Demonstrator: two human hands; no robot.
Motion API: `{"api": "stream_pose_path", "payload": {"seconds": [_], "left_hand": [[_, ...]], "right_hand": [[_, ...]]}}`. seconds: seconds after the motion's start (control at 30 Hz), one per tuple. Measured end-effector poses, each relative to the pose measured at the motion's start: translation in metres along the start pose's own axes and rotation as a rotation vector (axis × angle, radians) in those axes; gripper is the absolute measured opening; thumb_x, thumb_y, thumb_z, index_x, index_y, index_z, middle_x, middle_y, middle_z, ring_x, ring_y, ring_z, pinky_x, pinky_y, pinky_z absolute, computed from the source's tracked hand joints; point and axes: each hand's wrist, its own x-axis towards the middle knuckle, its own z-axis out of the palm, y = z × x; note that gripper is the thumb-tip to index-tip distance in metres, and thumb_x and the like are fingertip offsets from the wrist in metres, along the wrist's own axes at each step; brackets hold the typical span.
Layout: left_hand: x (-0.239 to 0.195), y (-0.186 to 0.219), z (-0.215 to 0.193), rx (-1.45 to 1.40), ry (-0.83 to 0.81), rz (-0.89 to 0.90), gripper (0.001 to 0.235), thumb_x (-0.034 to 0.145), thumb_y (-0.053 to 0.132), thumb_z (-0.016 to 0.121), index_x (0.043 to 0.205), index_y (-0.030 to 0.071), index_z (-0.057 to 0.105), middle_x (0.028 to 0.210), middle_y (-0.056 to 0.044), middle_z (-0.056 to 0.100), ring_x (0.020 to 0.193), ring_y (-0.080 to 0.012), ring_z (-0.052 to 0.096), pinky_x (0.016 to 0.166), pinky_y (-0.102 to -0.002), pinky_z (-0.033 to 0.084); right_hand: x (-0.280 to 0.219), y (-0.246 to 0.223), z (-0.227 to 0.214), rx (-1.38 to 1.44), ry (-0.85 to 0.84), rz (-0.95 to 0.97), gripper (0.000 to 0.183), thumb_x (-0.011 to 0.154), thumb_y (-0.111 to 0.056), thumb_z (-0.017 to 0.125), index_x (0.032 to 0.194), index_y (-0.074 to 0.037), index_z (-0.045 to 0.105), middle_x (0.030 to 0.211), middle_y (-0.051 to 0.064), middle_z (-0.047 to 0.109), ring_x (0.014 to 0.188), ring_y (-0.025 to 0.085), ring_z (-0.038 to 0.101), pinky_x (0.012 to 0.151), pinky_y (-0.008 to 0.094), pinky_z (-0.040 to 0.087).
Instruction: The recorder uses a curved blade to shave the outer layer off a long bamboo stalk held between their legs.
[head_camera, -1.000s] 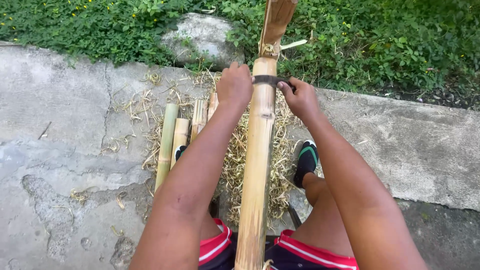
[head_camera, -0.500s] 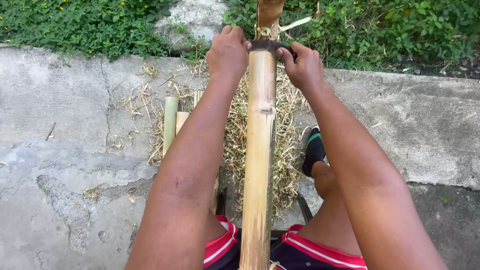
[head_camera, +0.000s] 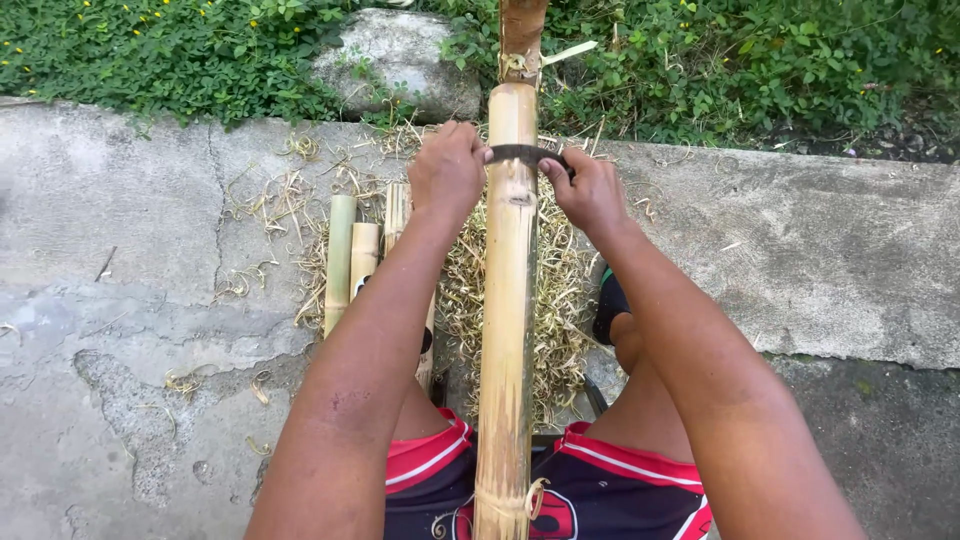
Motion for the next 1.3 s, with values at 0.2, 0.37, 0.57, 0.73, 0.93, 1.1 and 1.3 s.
{"api": "stream_pose_path", "payload": {"seconds": [0.2, 0.37, 0.57, 0.73, 0.93, 1.1, 1.3], "left_hand": [[-0.043, 0.000, -0.018, -0.002, -0.202, -0.107, 0.022, 0.101, 0.033, 0.065, 0.092, 0.013, 0.064, 0.089, -0.004, 0.063, 0.079, -0.0200, 0.061, 0.066, -0.039, 0.047], [-0.040, 0.001, -0.007, -0.063, -0.215, -0.179, 0.016, 0.098, 0.027, 0.065, 0.089, 0.015, 0.068, 0.089, -0.005, 0.066, 0.081, -0.0236, 0.063, 0.070, -0.044, 0.050], [0.024, 0.006, 0.003, -0.019, -0.021, -0.082, 0.019, 0.092, 0.030, 0.069, 0.090, 0.011, 0.067, 0.098, -0.008, 0.064, 0.089, -0.0288, 0.062, 0.074, -0.048, 0.051], [0.074, 0.009, 0.015, 0.019, -0.008, -0.090, 0.018, 0.095, 0.030, 0.068, 0.096, 0.012, 0.068, 0.105, -0.009, 0.064, 0.096, -0.0303, 0.064, 0.078, -0.048, 0.053], [0.101, 0.008, 0.024, 0.020, 0.100, -0.076, 0.021, 0.089, 0.031, 0.073, 0.095, 0.012, 0.069, 0.103, -0.005, 0.065, 0.095, -0.0275, 0.066, 0.076, -0.045, 0.054], [0.102, 0.006, 0.031, 0.042, 0.114, -0.062, 0.022, 0.091, 0.034, 0.073, 0.094, 0.012, 0.068, 0.103, -0.004, 0.065, 0.097, -0.0235, 0.066, 0.079, -0.043, 0.055], [0.076, 0.003, 0.026, 0.054, 0.213, 0.043, 0.021, 0.086, 0.033, 0.075, 0.087, 0.013, 0.068, 0.096, -0.003, 0.063, 0.092, -0.0246, 0.063, 0.073, -0.045, 0.052]], "right_hand": [[-0.033, -0.003, -0.012, 0.028, -0.203, 0.160, 0.043, 0.103, -0.049, 0.056, 0.088, -0.011, 0.068, 0.054, 0.003, 0.059, 0.044, 0.019, 0.050, 0.044, 0.044, 0.039], [-0.023, -0.003, -0.013, -0.031, -0.381, 0.236, 0.044, 0.100, -0.049, 0.061, 0.085, -0.009, 0.072, 0.057, 0.006, 0.058, 0.049, 0.018, 0.047, 0.049, 0.043, 0.035], [0.027, 0.009, 0.004, 0.167, -0.120, 0.116, 0.034, 0.099, -0.043, 0.061, 0.098, -0.010, 0.070, 0.055, 0.004, 0.056, 0.046, 0.013, 0.046, 0.045, 0.038, 0.034], [0.073, 0.037, 0.018, 0.182, -0.173, 0.201, 0.035, 0.105, -0.040, 0.059, 0.088, -0.010, 0.067, 0.061, 0.000, 0.057, 0.047, 0.013, 0.042, 0.044, 0.036, 0.033], [0.095, 0.042, 0.028, 0.124, 0.000, 0.041, 0.041, 0.107, -0.041, 0.063, 0.087, -0.006, 0.066, 0.062, 0.002, 0.058, 0.050, 0.012, 0.045, 0.045, 0.035, 0.033], [0.088, 0.048, 0.041, 0.105, 0.035, 0.076, 0.038, 0.108, -0.041, 0.061, 0.090, -0.008, 0.067, 0.063, 0.001, 0.060, 0.049, 0.012, 0.045, 0.045, 0.035, 0.035], [0.064, 0.037, 0.029, 0.174, -0.021, 0.112, 0.034, 0.109, -0.038, 0.057, 0.093, -0.010, 0.068, 0.064, -0.002, 0.061, 0.049, 0.010, 0.048, 0.042, 0.034, 0.038]]}}
